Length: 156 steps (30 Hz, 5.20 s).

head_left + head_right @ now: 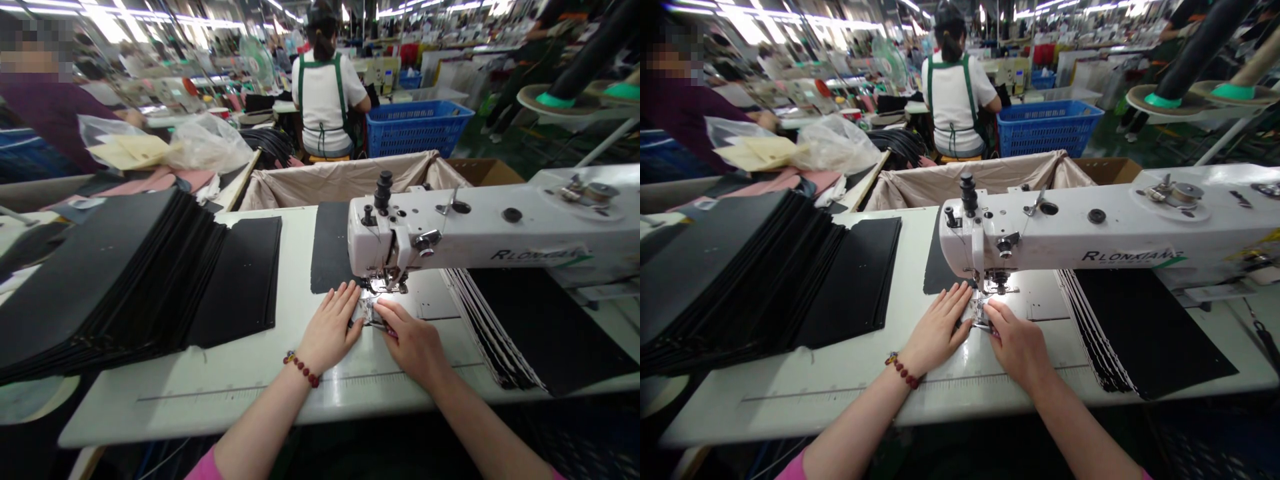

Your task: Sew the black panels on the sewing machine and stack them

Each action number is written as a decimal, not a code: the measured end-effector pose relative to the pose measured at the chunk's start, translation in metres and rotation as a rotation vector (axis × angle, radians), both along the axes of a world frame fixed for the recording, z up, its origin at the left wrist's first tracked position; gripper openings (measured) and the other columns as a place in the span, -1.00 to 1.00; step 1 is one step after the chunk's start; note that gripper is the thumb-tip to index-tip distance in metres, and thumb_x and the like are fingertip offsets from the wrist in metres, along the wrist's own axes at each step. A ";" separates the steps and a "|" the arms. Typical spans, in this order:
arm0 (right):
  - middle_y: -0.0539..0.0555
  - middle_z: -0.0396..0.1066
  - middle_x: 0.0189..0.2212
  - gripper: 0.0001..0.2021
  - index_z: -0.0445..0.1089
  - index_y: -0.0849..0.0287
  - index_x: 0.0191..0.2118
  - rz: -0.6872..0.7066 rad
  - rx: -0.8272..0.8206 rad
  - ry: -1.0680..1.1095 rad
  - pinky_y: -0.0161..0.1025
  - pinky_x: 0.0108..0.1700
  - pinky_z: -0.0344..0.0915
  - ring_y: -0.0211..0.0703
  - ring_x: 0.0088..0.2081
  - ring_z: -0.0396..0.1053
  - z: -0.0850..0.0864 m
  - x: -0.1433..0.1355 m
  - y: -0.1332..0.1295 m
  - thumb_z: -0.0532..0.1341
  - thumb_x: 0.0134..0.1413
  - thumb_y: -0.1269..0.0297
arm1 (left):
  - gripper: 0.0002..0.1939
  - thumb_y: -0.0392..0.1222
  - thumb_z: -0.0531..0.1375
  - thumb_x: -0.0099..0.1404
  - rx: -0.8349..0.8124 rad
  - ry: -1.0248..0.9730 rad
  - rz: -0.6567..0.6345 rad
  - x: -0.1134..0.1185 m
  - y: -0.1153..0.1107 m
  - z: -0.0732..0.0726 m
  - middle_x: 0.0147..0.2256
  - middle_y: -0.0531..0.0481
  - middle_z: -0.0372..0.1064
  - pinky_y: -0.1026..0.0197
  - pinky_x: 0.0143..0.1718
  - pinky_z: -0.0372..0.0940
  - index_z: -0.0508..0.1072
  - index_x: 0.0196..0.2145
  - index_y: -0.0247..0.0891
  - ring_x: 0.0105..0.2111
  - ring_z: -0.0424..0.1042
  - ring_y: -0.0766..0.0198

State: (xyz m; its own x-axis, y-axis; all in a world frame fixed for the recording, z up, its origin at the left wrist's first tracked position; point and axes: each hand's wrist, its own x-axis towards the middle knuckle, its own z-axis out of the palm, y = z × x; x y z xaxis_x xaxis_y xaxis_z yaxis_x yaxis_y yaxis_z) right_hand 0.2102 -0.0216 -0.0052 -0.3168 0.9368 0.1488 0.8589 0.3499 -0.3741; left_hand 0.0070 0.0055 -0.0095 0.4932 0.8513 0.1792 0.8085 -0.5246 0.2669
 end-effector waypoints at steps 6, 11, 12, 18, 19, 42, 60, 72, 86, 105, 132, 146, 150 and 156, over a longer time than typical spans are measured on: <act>0.06 0.25 0.22 -0.45 0.22 0.02 0.22 0.002 0.011 -0.009 -0.19 -0.05 0.41 -0.09 0.03 0.40 0.001 0.000 0.000 0.12 0.09 0.48 | -0.40 -0.06 0.01 0.42 0.010 -0.017 -0.005 0.000 0.000 -0.001 0.35 -0.13 -0.11 -0.10 0.31 -0.03 -0.04 0.34 -0.21 0.34 -0.11 0.10; 0.05 0.24 0.22 -0.46 0.21 0.02 0.22 0.002 0.003 -0.007 -0.19 -0.07 0.41 -0.10 0.01 0.41 0.000 0.001 0.000 0.11 0.11 0.48 | -0.41 -0.06 0.00 0.43 -0.005 -0.011 -0.008 0.000 0.000 0.000 0.35 -0.09 -0.12 -0.09 0.33 -0.06 -0.04 0.34 -0.18 0.35 -0.11 0.12; 0.04 0.24 0.22 -0.46 0.21 0.02 0.22 0.002 0.002 -0.004 -0.19 -0.07 0.40 -0.10 0.02 0.40 0.000 0.001 0.000 0.11 0.11 0.47 | -0.41 -0.06 0.00 0.43 -0.005 -0.012 -0.009 0.000 0.000 0.000 0.35 -0.09 -0.11 -0.09 0.33 -0.06 -0.05 0.34 -0.18 0.35 -0.12 0.13; 0.04 0.25 0.22 -0.48 0.22 0.03 0.21 -0.003 0.001 -0.007 -0.20 -0.05 0.39 -0.11 0.01 0.40 0.001 0.000 0.000 0.11 0.11 0.47 | -0.37 -0.06 0.02 0.41 0.007 -0.039 0.008 -0.001 0.000 -0.002 0.35 -0.15 -0.13 -0.10 0.32 -0.05 -0.07 0.35 -0.25 0.35 -0.16 0.09; 0.04 0.24 0.22 -0.48 0.22 0.03 0.21 -0.003 -0.001 -0.008 -0.20 -0.05 0.38 -0.11 0.01 0.40 0.002 0.000 0.000 0.11 0.12 0.46 | -0.35 -0.06 0.03 0.41 0.010 -0.041 0.017 -0.001 0.000 -0.003 0.36 -0.17 -0.14 -0.10 0.32 -0.05 -0.08 0.35 -0.28 0.36 -0.18 0.08; 0.03 0.40 0.04 -0.53 0.31 0.02 0.09 0.013 0.073 0.085 -0.26 -0.12 0.32 -0.10 -0.06 0.41 0.007 0.007 -0.011 0.10 0.06 0.52 | 0.11 0.36 0.23 0.06 0.026 0.138 0.184 -0.010 -0.100 0.009 0.34 -0.33 -0.16 -0.29 0.26 -0.09 -0.05 0.35 -0.34 0.33 -0.16 -0.24; 0.01 0.48 0.01 -0.58 0.33 -0.03 0.15 0.308 -0.194 -0.026 -0.15 -0.07 0.33 -0.04 -0.08 0.48 0.039 0.013 -0.036 0.09 0.17 0.32 | -0.30 -0.50 -0.04 0.17 0.031 0.358 -0.127 -0.212 -0.140 0.074 0.25 0.17 0.15 -0.36 0.26 -0.13 0.34 0.15 0.15 0.35 -0.18 -0.07; 0.02 0.51 -0.17 -0.74 0.39 0.05 -0.04 -0.212 -0.174 0.449 -0.25 -0.14 0.32 -0.16 -0.20 0.46 0.031 0.082 -0.093 0.04 0.29 0.16 | -0.74 -0.16 0.21 0.32 -0.163 -0.186 0.016 0.017 -0.127 0.047 -0.10 -0.05 0.35 0.05 -0.04 0.30 0.37 -0.03 -0.15 -0.07 0.30 0.11; 0.02 0.44 -0.33 -0.84 0.29 0.10 -0.18 -0.213 -0.270 0.150 -0.26 -0.37 0.16 -0.14 -0.35 0.42 0.011 0.070 -0.147 0.06 0.29 0.16 | -0.92 -0.28 0.12 0.36 -0.196 -0.149 -0.039 0.084 -0.120 0.027 -0.31 -0.04 0.34 0.03 -0.19 0.23 0.37 -0.33 -0.21 -0.24 0.29 0.12; 0.02 0.42 -0.35 -0.82 0.28 0.12 -0.21 -0.175 -0.252 0.082 -0.24 -0.38 0.11 -0.14 -0.36 0.40 0.017 0.058 -0.142 0.02 0.33 0.17 | -0.94 -0.28 0.16 0.31 -0.309 -0.265 -0.007 0.084 -0.119 0.028 -0.31 0.00 0.38 0.04 -0.19 0.20 0.39 -0.35 -0.20 -0.25 0.32 0.15; -0.01 0.44 -0.47 -0.68 0.38 0.10 -0.16 -0.255 -0.068 0.052 -0.29 -0.41 0.21 -0.16 -0.46 0.42 0.014 0.071 -0.122 0.07 0.24 -0.03 | -0.82 -0.13 0.15 0.30 -0.070 0.022 0.345 -0.195 -0.192 0.051 0.03 -0.12 0.32 -0.09 0.11 0.19 0.43 -0.15 -0.18 0.08 0.29 0.00; 0.12 0.41 -0.01 -0.63 0.29 0.04 0.11 0.017 0.032 0.133 -0.16 -0.07 0.37 -0.04 -0.07 0.43 0.043 0.031 -0.133 0.17 0.22 0.11 | -0.75 -0.24 0.07 0.38 -0.196 -0.322 0.146 -0.167 -0.157 0.063 -0.12 -0.05 0.52 0.03 0.08 0.28 0.50 -0.08 -0.21 -0.01 0.44 0.11; 0.14 0.32 0.12 -0.54 0.23 0.02 0.19 -0.036 0.148 0.228 -0.11 0.00 0.38 0.02 0.08 0.35 0.068 0.026 -0.133 0.19 0.20 0.13 | -0.70 -0.04 0.15 0.34 -0.185 -0.599 0.590 -0.156 -0.157 0.102 -0.30 -0.03 0.52 0.23 -0.34 0.37 0.48 -0.10 -0.29 -0.32 0.49 0.16; 0.07 0.31 0.13 -0.59 0.27 0.00 0.16 -0.046 0.206 0.254 -0.20 -0.02 0.38 -0.04 0.06 0.37 0.075 0.033 -0.135 0.19 0.20 0.17 | -0.53 0.08 0.21 0.27 -0.316 -0.888 0.711 -0.147 -0.147 0.126 -0.23 -0.06 0.52 0.26 -0.37 0.34 0.45 0.01 -0.28 -0.31 0.47 0.15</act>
State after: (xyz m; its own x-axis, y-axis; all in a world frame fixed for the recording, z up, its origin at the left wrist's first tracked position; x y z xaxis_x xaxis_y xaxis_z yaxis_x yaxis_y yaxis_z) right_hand 0.2427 -0.1563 0.0701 -0.2037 0.8910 0.4058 0.7638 0.4039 -0.5034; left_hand -0.1396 -0.1419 0.1165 -0.3008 0.9525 -0.0474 0.3582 0.1589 0.9200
